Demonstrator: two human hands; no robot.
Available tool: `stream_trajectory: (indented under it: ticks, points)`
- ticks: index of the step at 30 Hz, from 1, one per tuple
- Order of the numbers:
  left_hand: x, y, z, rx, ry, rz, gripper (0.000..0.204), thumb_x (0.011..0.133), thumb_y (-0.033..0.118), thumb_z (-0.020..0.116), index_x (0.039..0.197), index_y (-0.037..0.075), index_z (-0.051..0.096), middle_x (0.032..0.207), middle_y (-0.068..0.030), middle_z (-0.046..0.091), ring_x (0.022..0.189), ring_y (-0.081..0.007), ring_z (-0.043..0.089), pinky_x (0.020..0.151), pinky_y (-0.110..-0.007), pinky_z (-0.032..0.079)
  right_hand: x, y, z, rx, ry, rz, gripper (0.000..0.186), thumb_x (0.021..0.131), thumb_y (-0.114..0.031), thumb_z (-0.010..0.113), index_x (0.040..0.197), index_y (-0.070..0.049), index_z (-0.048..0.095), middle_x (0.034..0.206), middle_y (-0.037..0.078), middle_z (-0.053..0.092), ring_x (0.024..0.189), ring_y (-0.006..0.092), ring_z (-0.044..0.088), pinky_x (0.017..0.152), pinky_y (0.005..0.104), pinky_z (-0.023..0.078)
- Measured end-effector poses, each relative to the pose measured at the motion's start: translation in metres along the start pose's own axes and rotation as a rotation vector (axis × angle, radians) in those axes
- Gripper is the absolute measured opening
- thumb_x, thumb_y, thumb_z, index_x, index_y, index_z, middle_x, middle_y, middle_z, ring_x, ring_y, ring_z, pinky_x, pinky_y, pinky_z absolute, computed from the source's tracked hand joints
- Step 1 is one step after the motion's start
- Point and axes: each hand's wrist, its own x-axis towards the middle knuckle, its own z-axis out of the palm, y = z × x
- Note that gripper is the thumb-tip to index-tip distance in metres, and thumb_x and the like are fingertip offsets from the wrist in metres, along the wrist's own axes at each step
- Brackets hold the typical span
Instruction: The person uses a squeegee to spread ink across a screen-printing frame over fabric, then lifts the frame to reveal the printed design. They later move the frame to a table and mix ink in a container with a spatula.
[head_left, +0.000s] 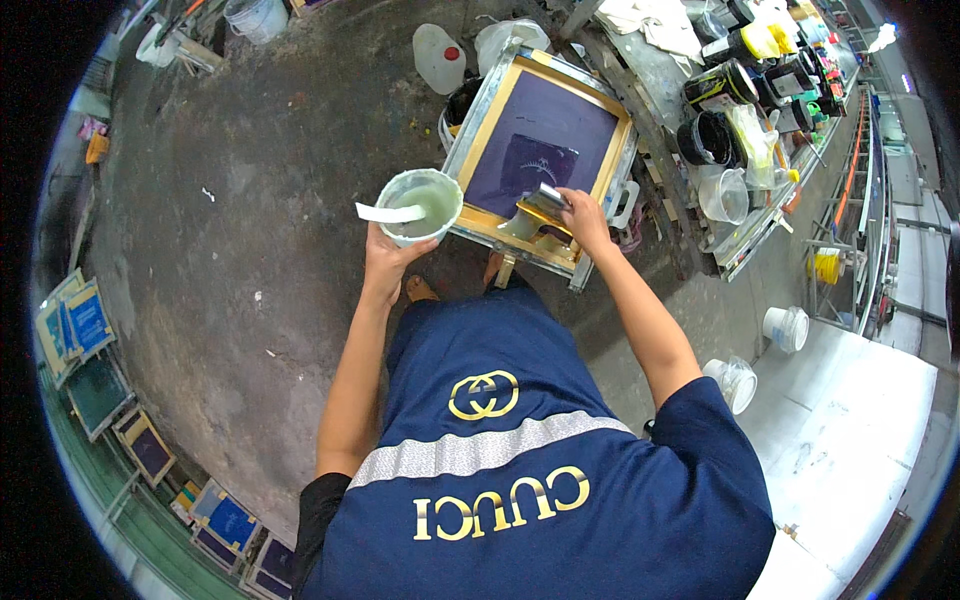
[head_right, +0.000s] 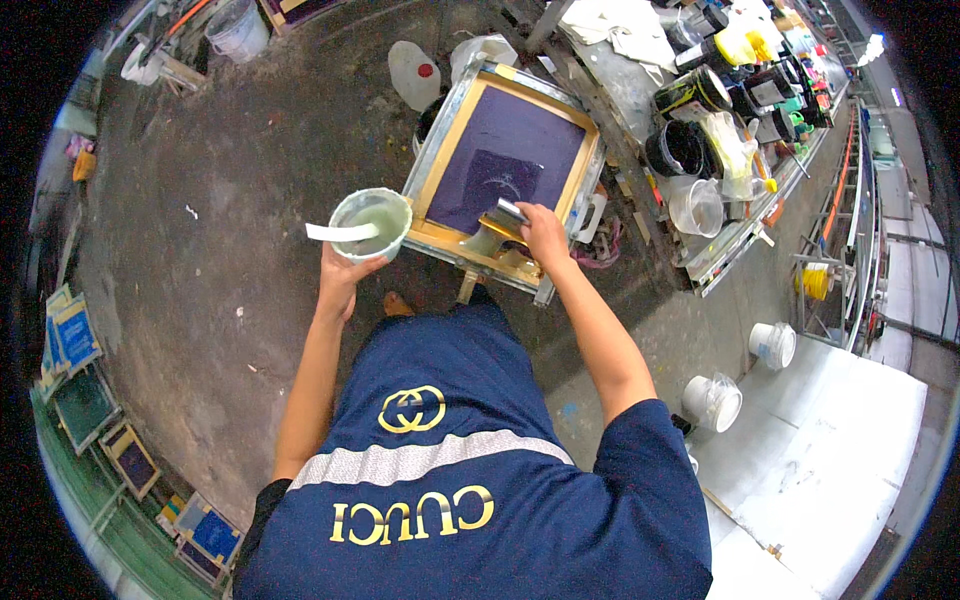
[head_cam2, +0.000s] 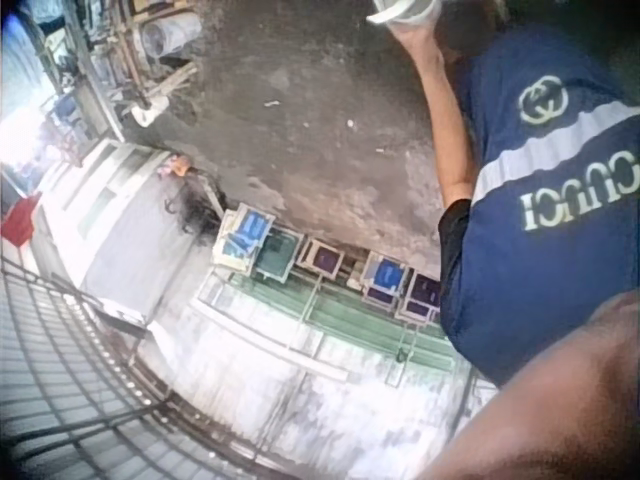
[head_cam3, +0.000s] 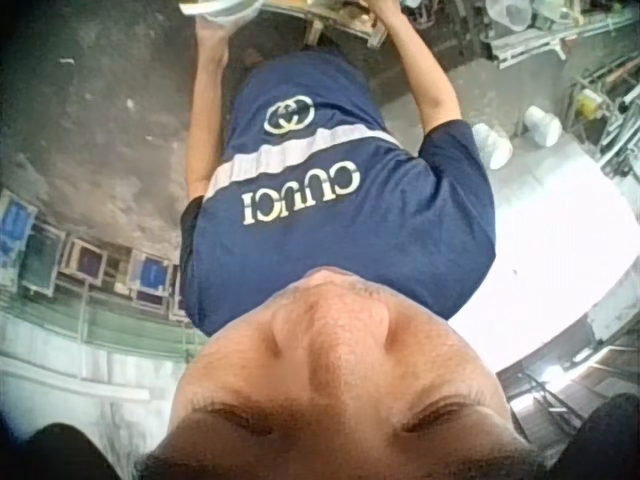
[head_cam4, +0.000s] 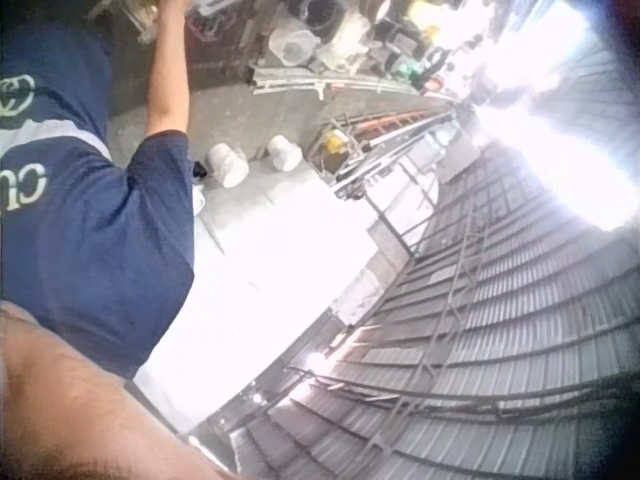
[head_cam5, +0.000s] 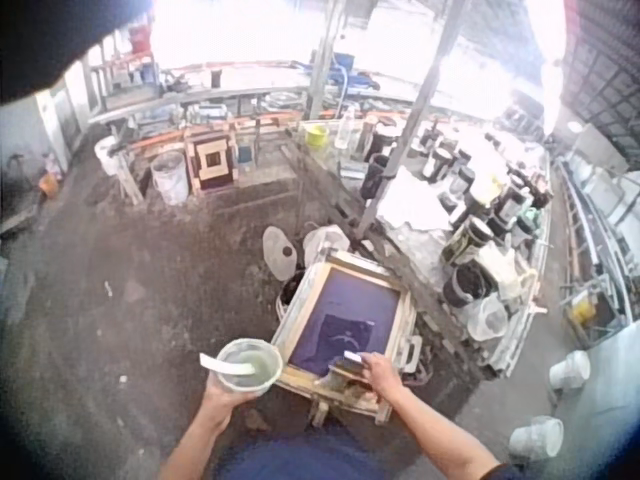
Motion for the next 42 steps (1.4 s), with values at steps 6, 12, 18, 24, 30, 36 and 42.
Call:
stream_trajectory:
  ticks: [6, 12, 18, 24, 30, 36, 42]
  points:
    - [0.000, -0.035, -0.009, 0.179, 0.008, -0.138, 0.103, 0.062, 0.000, 0.096, 0.149, 0.004, 0.041, 0.142, -0.0117, 0.059, 0.134, -0.0275, 0.058, 0.116, -0.044, 0.047, 0.062, 0.010, 0.030, 0.192, -0.293, 0.160, 0.052, 0.079, -0.019, 0.086, 0.128, -0.008, 0.072, 0.105, 0.018, 0.076, 0.095, 0.0314, 0.073, 0.085, 0.0399, 0.055]
    - [-0.025, -0.048, -0.007, 0.223, 0.053, -0.187, 0.105, 0.061, 0.005, 0.098, 0.150, 0.004, 0.041, 0.142, -0.0115, 0.058, 0.134, -0.0272, 0.057, 0.115, -0.044, 0.047, 0.106, 0.024, 0.067, 0.276, -0.711, 0.074, 0.051, 0.080, -0.024, 0.089, 0.127, -0.009, 0.074, 0.102, 0.006, 0.076, 0.093, 0.0192, 0.067, 0.086, 0.0374, 0.052]
    - [-0.030, -0.062, -0.004, 0.305, 0.115, -0.237, 0.105, 0.058, 0.008, 0.099, 0.149, 0.005, 0.046, 0.141, -0.0102, 0.060, 0.133, -0.0269, 0.058, 0.116, -0.041, 0.044, 0.129, 0.025, 0.058, 0.381, -1.051, 0.229, 0.038, 0.088, -0.024, 0.085, 0.121, -0.010, 0.074, 0.099, 0.000, 0.072, 0.093, 0.0110, 0.061, 0.075, 0.0295, 0.048]
    - [0.016, -0.106, 0.001, 0.734, 0.029, -0.008, 0.115, 0.052, 0.016, 0.099, 0.153, 0.007, 0.045, 0.147, -0.0202, 0.052, 0.140, -0.0370, 0.048, 0.119, -0.045, 0.041, 0.110, 0.038, 0.001, 0.825, -0.972, 0.412, 0.051, 0.094, -0.024, 0.081, 0.138, -0.006, 0.065, 0.113, 0.001, 0.071, 0.096, 0.0113, 0.063, 0.076, 0.0288, 0.050]
    - [0.071, -0.125, 0.050, 0.739, -0.268, 0.078, 0.118, 0.052, 0.023, 0.098, 0.155, 0.013, 0.044, 0.145, -0.0221, 0.052, 0.137, -0.0400, 0.049, 0.118, -0.046, 0.042, 0.060, -0.051, -0.147, 0.846, -0.432, 0.227, 0.039, 0.093, -0.014, 0.081, 0.128, -0.004, 0.067, 0.104, -0.001, 0.073, 0.089, 0.0063, 0.063, 0.081, 0.0237, 0.049]
    - [0.080, -0.085, 0.130, 0.282, -0.422, -0.125, 0.112, 0.055, 0.006, 0.096, 0.154, 0.006, 0.042, 0.137, -0.0085, 0.061, 0.130, -0.0228, 0.058, 0.113, -0.038, 0.047, -0.038, -0.138, -0.217, 0.600, 0.287, 0.113, 0.047, 0.090, -0.003, 0.082, 0.132, -0.002, 0.060, 0.108, 0.004, 0.073, 0.089, 0.0076, 0.064, 0.076, 0.0215, 0.049]
    - [0.052, 0.000, 0.188, 0.034, -0.423, -0.013, 0.115, 0.058, 0.023, 0.099, 0.156, 0.008, 0.039, 0.143, -0.0171, 0.050, 0.132, -0.0327, 0.055, 0.117, -0.040, 0.043, -0.083, -0.156, -0.218, 0.386, 0.711, -0.105, 0.053, 0.090, 0.004, 0.080, 0.132, -0.007, 0.050, 0.107, 0.009, 0.073, 0.086, 0.0092, 0.065, 0.067, 0.0208, 0.049]
